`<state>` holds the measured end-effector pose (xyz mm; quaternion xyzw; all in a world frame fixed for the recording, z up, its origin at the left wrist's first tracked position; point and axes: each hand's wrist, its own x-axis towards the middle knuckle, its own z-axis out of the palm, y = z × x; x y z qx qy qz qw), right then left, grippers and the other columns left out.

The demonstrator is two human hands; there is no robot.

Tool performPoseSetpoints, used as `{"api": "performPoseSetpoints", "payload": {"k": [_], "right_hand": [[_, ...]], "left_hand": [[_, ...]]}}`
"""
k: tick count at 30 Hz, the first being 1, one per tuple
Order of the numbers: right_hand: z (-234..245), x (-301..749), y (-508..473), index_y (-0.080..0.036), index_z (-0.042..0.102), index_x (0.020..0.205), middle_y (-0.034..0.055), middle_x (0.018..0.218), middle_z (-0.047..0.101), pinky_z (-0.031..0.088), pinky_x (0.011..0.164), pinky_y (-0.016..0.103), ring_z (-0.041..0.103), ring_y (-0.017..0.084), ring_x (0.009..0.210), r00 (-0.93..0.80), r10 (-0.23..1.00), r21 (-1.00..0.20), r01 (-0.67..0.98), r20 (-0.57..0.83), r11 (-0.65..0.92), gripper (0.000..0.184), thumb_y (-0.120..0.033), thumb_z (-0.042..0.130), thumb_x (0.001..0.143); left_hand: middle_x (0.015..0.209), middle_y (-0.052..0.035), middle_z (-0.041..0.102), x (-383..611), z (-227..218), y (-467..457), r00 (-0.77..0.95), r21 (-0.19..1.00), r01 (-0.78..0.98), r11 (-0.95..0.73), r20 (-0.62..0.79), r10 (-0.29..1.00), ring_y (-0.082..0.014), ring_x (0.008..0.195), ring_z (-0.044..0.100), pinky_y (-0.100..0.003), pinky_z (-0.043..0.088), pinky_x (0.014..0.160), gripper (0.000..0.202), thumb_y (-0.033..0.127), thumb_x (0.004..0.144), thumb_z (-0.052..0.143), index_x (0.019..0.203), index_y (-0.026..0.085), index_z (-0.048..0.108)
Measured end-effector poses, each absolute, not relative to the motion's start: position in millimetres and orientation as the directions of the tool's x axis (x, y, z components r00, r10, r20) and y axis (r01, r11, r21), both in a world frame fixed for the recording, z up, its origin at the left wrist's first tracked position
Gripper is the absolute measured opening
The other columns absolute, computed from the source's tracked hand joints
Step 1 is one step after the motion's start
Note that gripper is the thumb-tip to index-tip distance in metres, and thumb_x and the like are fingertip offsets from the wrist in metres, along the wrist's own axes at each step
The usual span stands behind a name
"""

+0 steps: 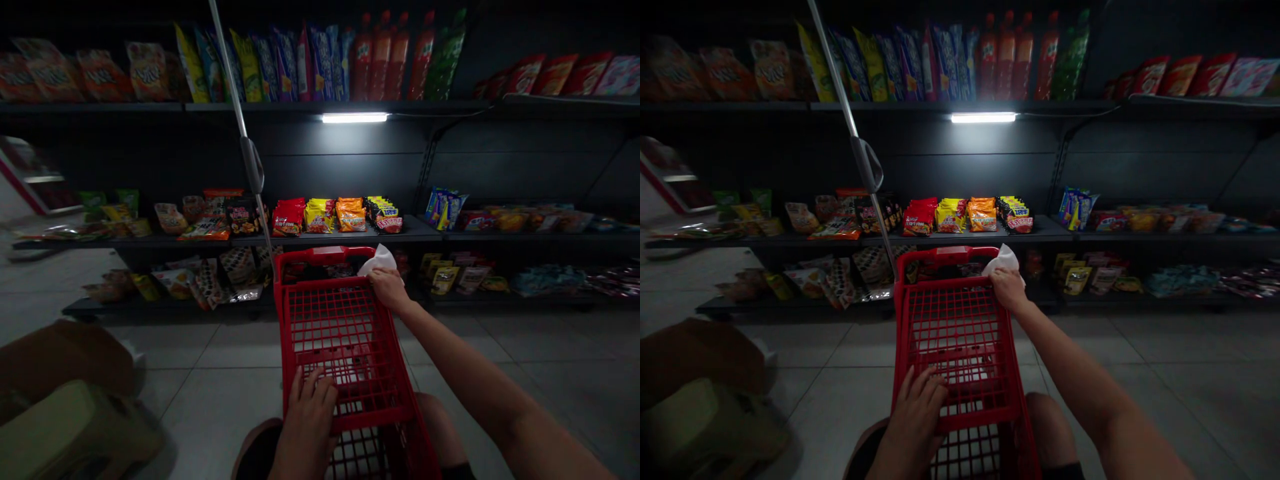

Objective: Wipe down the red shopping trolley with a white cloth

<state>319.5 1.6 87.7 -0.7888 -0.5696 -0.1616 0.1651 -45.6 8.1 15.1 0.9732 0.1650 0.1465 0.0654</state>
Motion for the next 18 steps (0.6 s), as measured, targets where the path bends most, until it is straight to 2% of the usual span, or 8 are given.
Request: {"api": "performPoseSetpoints", "payload": {"k": [2,5,7,10,13,16,18], "right_hand": [[73,298,-20,-0.019,0.071,0.104,0.0096,0.109,0.072,0.037,0.100,0.038,0.059,0.023,0.111,0.353,0.810,-0.124,0.934,0.468,-0.335,0.026,-0.018,0.046,0.096],[62,276,-43,-0.023,0.067,0.116,0.0076,0.111,0.072,0.041,0.096,0.035,0.062,0.021,0.106,0.399,0.793,-0.267,0.914,0.460,-0.305,0.029,-0.021,0.046,0.096],[59,262,-46,-0.021,0.058,0.132,0.0096,0.121,0.068,0.042,0.098,0.036,0.061,0.022,0.110,0.413,0.789,-0.342,0.899,0.455,-0.273,0.039,-0.021,0.047,0.094],[57,231,-32,-0.017,0.048,0.143,0.0131,0.133,0.061,0.039,0.105,0.039,0.056,0.024,0.119,0.395,0.812,-0.344,0.903,0.430,-0.257,0.058,-0.009,0.049,0.086],[58,185,-5,-0.019,0.049,0.143,0.0117,0.130,0.063,0.041,0.102,0.038,0.056,0.024,0.116,0.254,0.903,-0.333,0.933,0.346,-0.135,0.065,-0.002,0.051,0.081],[60,145,14,-0.022,0.045,0.146,0.0090,0.125,0.064,0.042,0.098,0.034,0.057,0.022,0.113,-0.011,0.954,-0.317,0.942,0.299,0.110,0.066,-0.007,0.058,0.083],[61,137,15,-0.024,0.046,0.144,0.0082,0.129,0.061,0.040,0.101,0.035,0.054,0.022,0.116,-0.137,0.939,-0.229,0.949,0.316,0.215,0.060,-0.013,0.060,0.086]], "left_hand": [[0.128,-0.0026,0.063,-43,15,7,0.898,0.186,0.306,-0.934,0.268,0.348,-0.0300,0.134,0.049,-0.063,0.024,0.120,0.050,0.024,0.066,0.078,0.111,0.025,0.056],[0.129,-0.0017,0.063,-41,16,6,0.894,0.198,0.314,-0.929,0.269,0.359,-0.0282,0.135,0.047,-0.060,0.021,0.122,0.052,0.022,0.066,0.079,0.112,0.025,0.056],[0.129,-0.0021,0.063,-42,18,5,0.901,0.194,0.308,-0.931,0.254,0.351,-0.0278,0.136,0.046,-0.059,0.020,0.123,0.051,0.020,0.068,0.077,0.113,0.024,0.056],[0.130,-0.0028,0.062,-43,22,4,0.916,0.172,0.301,-0.938,0.220,0.334,-0.0283,0.138,0.044,-0.060,0.019,0.123,0.047,0.017,0.071,0.073,0.115,0.023,0.056],[0.129,-0.0047,0.063,-45,25,3,0.920,0.143,0.304,-0.942,0.212,0.329,-0.0297,0.136,0.046,-0.060,0.018,0.123,0.048,0.018,0.073,0.071,0.118,0.021,0.057],[0.130,-0.0071,0.062,-46,25,2,0.912,0.130,0.317,-0.939,0.229,0.340,-0.0315,0.135,0.047,-0.061,0.019,0.122,0.050,0.024,0.074,0.072,0.121,0.019,0.057],[0.130,-0.0071,0.062,-48,24,3,0.906,0.131,0.322,-0.938,0.244,0.345,-0.0313,0.136,0.045,-0.061,0.018,0.122,0.050,0.025,0.073,0.074,0.120,0.020,0.057]]}}
